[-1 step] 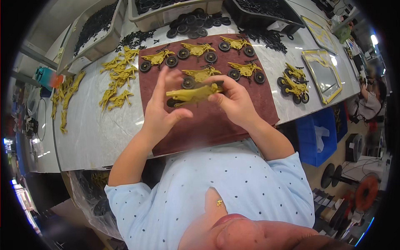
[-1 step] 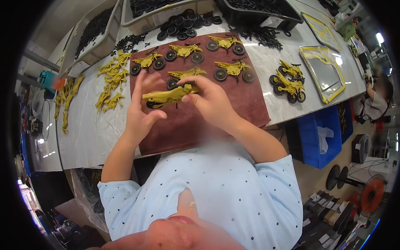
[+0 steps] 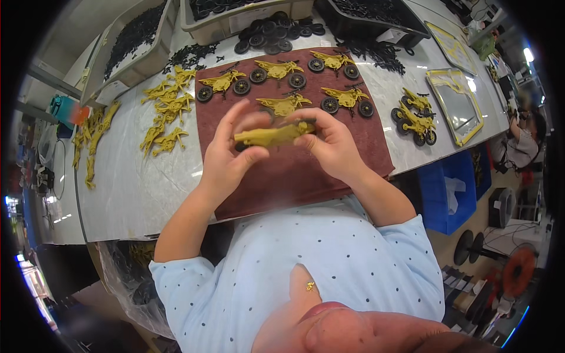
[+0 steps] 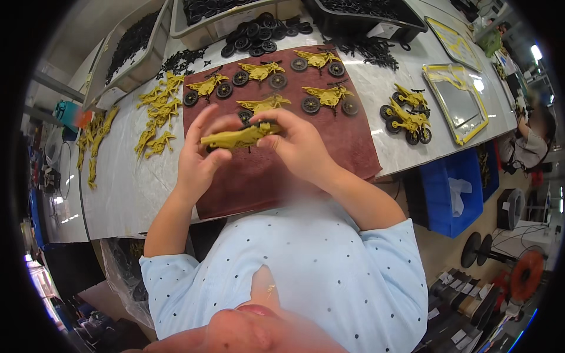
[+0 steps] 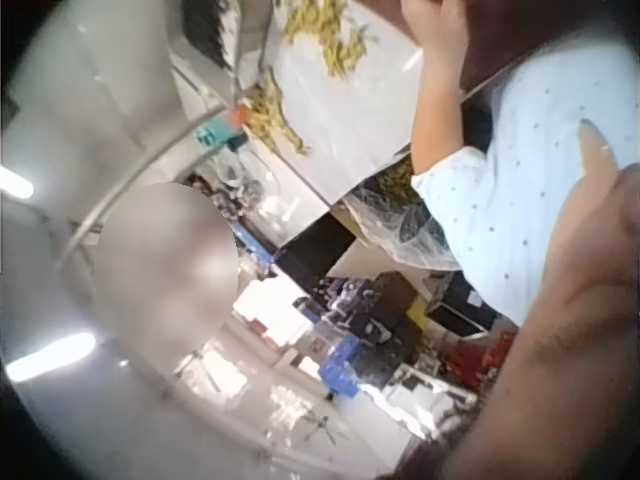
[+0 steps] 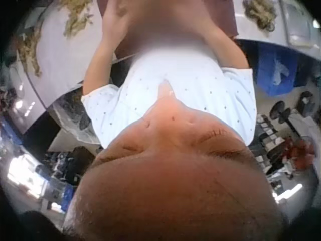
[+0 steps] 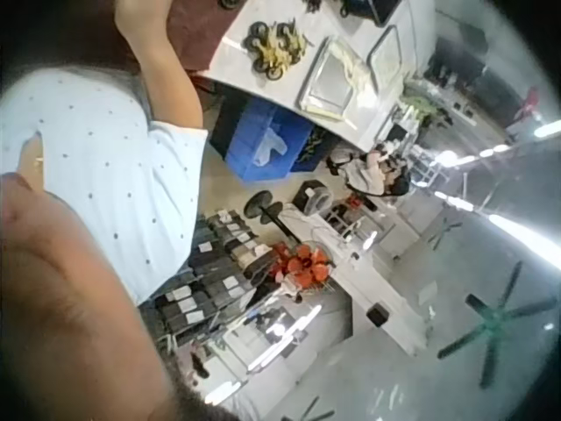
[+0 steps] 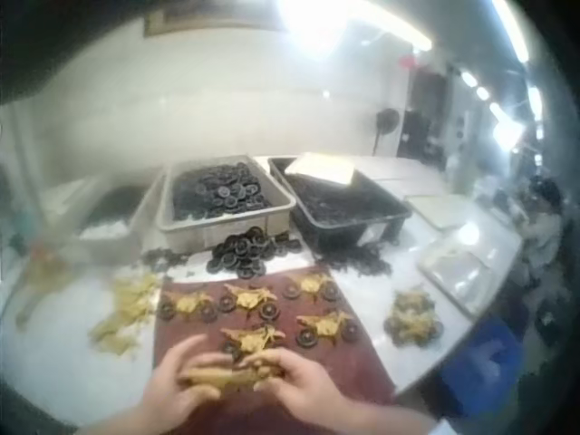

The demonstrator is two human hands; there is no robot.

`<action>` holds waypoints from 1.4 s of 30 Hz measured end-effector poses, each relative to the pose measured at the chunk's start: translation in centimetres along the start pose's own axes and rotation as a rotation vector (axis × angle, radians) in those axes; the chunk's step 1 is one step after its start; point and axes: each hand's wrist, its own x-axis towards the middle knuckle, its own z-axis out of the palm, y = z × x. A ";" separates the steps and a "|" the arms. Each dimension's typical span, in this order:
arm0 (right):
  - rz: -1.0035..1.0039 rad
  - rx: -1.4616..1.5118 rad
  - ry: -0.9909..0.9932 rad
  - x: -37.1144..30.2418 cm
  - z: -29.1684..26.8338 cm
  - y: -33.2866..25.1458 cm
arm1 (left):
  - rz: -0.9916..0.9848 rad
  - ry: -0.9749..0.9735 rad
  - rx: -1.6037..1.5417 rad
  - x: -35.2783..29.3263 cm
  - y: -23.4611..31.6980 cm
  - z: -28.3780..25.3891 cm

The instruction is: The person assembles toy motorcycles by attaching wheels and handlebars to motorcycle frames by hand, then places the completed toy motorcycles onto a tray.

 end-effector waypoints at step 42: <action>0.275 -0.024 0.086 -4.7 -7.8 -0.8 | -0.415 -0.135 0.112 -1.5 0.7 4.7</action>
